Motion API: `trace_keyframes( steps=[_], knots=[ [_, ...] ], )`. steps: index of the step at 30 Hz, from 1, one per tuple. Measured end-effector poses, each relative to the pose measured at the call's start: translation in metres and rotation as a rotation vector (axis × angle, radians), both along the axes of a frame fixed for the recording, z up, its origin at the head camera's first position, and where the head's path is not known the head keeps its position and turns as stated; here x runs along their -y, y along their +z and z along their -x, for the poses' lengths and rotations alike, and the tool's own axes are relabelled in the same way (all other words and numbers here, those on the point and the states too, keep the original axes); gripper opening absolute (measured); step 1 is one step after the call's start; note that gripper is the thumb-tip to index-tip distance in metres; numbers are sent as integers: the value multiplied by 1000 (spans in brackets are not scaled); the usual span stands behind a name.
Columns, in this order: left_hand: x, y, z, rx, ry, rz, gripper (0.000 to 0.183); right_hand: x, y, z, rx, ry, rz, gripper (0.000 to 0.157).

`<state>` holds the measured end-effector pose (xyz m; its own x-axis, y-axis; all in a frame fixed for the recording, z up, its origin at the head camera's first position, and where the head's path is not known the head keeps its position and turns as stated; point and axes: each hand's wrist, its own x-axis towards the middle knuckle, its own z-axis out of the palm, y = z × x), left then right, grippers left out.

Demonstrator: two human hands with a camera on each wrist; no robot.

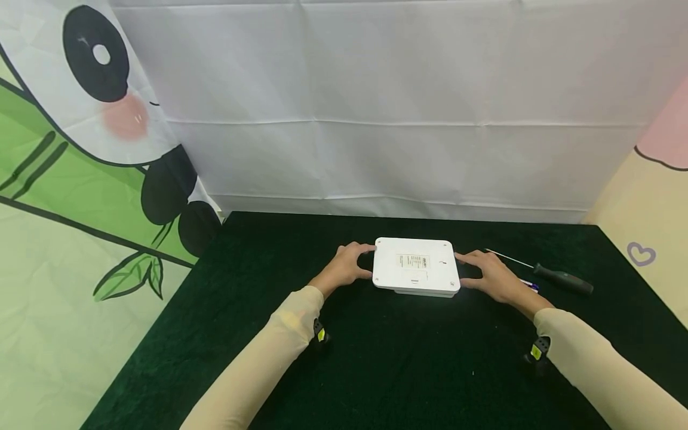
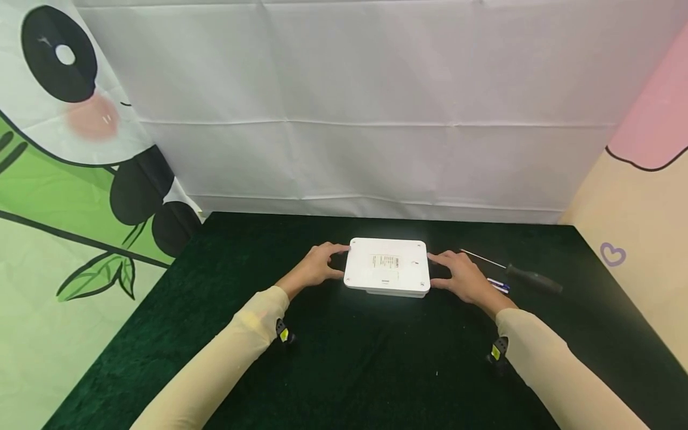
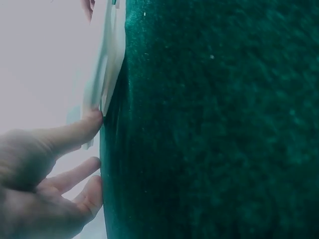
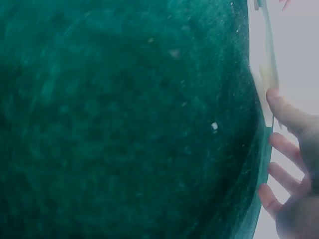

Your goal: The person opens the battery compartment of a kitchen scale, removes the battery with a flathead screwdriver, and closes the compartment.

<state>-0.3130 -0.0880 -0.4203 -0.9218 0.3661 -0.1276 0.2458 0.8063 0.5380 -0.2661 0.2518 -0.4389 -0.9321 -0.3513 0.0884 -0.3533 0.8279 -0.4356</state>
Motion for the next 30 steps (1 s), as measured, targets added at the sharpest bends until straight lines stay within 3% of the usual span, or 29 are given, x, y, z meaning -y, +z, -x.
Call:
trace_keyframes(
  steps=[10,18,30],
  knots=[
    [3,-5,1,-11,38,-20,67,-5,-3,-1,2,-4,13,65],
    [7,-4,2,-3,30,-17,65,-8,-5,0,1,18,33,65],
    [15,0,4,4,25,-142,48,-12,6,-2,40,40,131,55]
  ],
)
